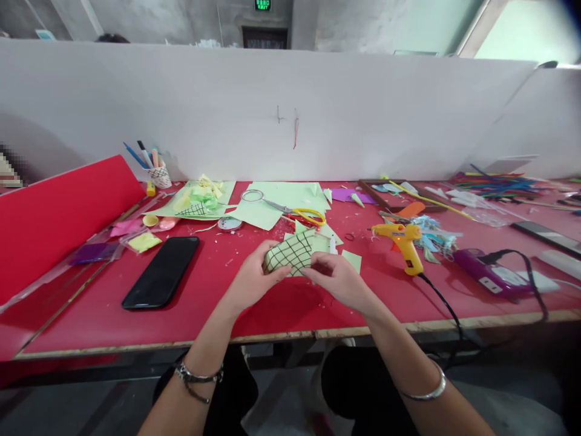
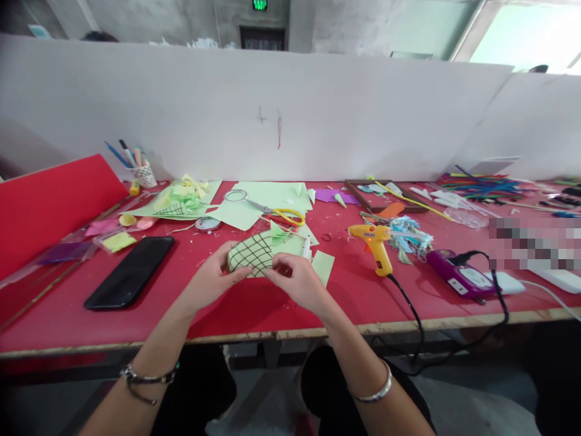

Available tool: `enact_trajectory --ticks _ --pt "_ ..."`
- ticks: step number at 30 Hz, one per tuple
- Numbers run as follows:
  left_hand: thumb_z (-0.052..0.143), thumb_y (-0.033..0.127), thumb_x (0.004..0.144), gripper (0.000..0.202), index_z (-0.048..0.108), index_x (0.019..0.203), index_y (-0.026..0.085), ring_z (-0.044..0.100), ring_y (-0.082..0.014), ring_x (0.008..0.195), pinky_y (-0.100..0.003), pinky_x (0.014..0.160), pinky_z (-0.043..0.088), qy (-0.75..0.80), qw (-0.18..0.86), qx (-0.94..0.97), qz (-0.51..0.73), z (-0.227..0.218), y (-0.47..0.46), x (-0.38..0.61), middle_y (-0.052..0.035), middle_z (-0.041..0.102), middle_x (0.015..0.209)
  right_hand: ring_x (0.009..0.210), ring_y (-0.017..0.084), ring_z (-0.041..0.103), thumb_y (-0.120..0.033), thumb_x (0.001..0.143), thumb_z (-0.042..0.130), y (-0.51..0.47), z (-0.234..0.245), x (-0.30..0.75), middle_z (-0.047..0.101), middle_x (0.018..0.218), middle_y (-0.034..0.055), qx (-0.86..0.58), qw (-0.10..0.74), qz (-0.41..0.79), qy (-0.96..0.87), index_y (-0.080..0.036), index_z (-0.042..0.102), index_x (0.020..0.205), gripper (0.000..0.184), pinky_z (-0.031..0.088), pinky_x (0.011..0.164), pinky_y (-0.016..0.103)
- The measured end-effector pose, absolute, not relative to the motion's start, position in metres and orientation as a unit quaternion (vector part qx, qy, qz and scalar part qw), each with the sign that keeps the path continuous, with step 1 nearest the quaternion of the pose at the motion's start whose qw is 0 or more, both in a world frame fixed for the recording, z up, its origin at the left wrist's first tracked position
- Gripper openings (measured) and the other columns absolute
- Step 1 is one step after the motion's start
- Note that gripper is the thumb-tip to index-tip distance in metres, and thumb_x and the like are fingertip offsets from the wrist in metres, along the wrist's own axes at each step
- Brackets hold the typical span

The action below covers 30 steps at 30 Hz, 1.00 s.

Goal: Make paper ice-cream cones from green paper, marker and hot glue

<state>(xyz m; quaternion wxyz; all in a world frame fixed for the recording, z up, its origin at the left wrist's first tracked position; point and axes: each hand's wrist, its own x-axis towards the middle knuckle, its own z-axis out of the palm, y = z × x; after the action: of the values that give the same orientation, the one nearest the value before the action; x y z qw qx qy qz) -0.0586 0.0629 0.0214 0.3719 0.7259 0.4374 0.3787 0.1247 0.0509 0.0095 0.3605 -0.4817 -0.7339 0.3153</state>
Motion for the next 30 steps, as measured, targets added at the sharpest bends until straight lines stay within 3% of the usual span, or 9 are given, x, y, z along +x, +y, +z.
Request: enact_trajectory --ticks 4,8,10,14,18,22,24,26,30 --pt "0.057 0.034 0.073 0.051 0.034 0.116 0.019 0.048 -0.0181 0.102 -0.033 0.086 0.042 0.493 0.260 0.689 0.463 0.016 0.058 -0.052 -0.0091 0.046 0.116 0.053 0.011 0.042 -0.022 0.077 0.047 0.044 0.006 0.123 0.044 0.058 -0.0023 -0.502 0.429 0.087 -0.746 -0.020 0.041 0.062 0.016 0.035 0.051 0.022" --pt "0.058 0.034 0.073 0.080 0.005 0.132 0.027 0.054 -0.0172 0.095 -0.032 0.079 0.048 0.400 0.400 0.725 0.392 0.018 0.048 -0.044 -0.0095 0.045 0.120 0.062 0.015 0.048 -0.016 0.077 0.044 0.042 -0.003 0.120 0.053 0.068 0.0037 -0.461 0.339 -0.086 -0.816 -0.020 0.048 0.068 0.011 0.037 0.058 0.026" --pt "0.058 0.032 0.074 0.081 0.003 0.133 0.029 0.055 -0.0172 0.094 -0.033 0.080 0.048 0.382 0.415 0.737 0.372 0.019 0.046 -0.043 -0.0086 0.047 0.118 0.065 0.016 0.049 -0.018 0.077 0.045 0.043 -0.005 0.120 0.055 0.075 0.0057 -0.440 0.299 -0.100 -0.841 -0.019 0.051 0.071 0.008 0.039 0.059 0.027" --pt "0.056 0.027 0.075 0.053 0.032 0.123 0.027 0.055 -0.0154 0.088 -0.031 0.080 0.047 0.379 0.342 0.782 0.358 0.019 0.052 -0.053 -0.0058 0.052 0.108 0.069 0.015 0.050 -0.017 0.077 0.045 0.046 -0.005 0.122 0.053 0.081 0.0066 -0.447 0.301 -0.072 -0.840 -0.018 0.052 0.072 0.009 0.040 0.059 0.026" --pt "0.055 0.020 0.075 0.050 0.038 0.121 0.028 0.053 -0.0143 0.091 -0.028 0.080 0.045 0.374 0.244 0.816 0.366 0.020 0.058 -0.066 -0.0045 0.051 0.111 0.071 0.015 0.050 -0.013 0.075 0.046 0.049 -0.008 0.123 0.052 0.087 0.0074 -0.438 0.274 -0.055 -0.854 -0.018 0.055 0.079 0.011 0.040 0.058 0.026" --pt "0.052 0.018 0.077 0.019 0.058 0.095 0.023 0.054 -0.0138 0.086 -0.025 0.076 0.043 0.341 0.203 0.862 0.317 0.023 0.062 -0.074 -0.0021 0.056 0.093 0.077 0.016 0.051 -0.013 0.075 0.047 0.048 -0.009 0.122 0.050 0.092 0.0077 -0.425 0.271 0.004 -0.864 -0.019 0.054 0.080 0.010 0.042 0.060 0.026" --pt "0.053 0.020 0.078 0.011 0.061 0.085 0.020 0.054 -0.0142 0.082 -0.025 0.074 0.043 0.345 0.198 0.852 0.340 0.024 0.064 -0.077 -0.0028 0.057 0.087 0.085 0.017 0.051 -0.019 0.076 0.050 0.048 -0.008 0.123 0.048 0.095 0.0074 -0.426 0.315 0.074 -0.845 -0.020 0.053 0.083 0.008 0.043 0.068 0.029" --pt "0.055 0.020 0.076 0.009 0.061 0.082 0.018 0.054 -0.0145 0.081 -0.025 0.073 0.042 0.350 0.207 0.825 0.393 0.024 0.065 -0.080 -0.0035 0.058 0.083 0.093 0.019 0.049 -0.027 0.075 0.055 0.049 -0.005 0.125 0.047 0.101 0.0076 -0.424 0.376 0.180 -0.804 -0.022 0.050 0.095 0.022 0.044 0.077 0.033" --pt "0.059 0.018 0.073 0.007 0.063 0.079 0.019 0.054 -0.0130 0.077 -0.023 0.069 0.043 0.316 0.292 0.761 0.485 0.022 0.064 -0.079 -0.0030 0.059 0.084 0.094 0.017 0.050 -0.035 0.079 0.047 0.051 -0.001 0.129 0.046 0.108 0.0080 -0.405 0.456 0.437 -0.661 -0.025 0.037 0.113 0.037 0.045 0.079 0.034"
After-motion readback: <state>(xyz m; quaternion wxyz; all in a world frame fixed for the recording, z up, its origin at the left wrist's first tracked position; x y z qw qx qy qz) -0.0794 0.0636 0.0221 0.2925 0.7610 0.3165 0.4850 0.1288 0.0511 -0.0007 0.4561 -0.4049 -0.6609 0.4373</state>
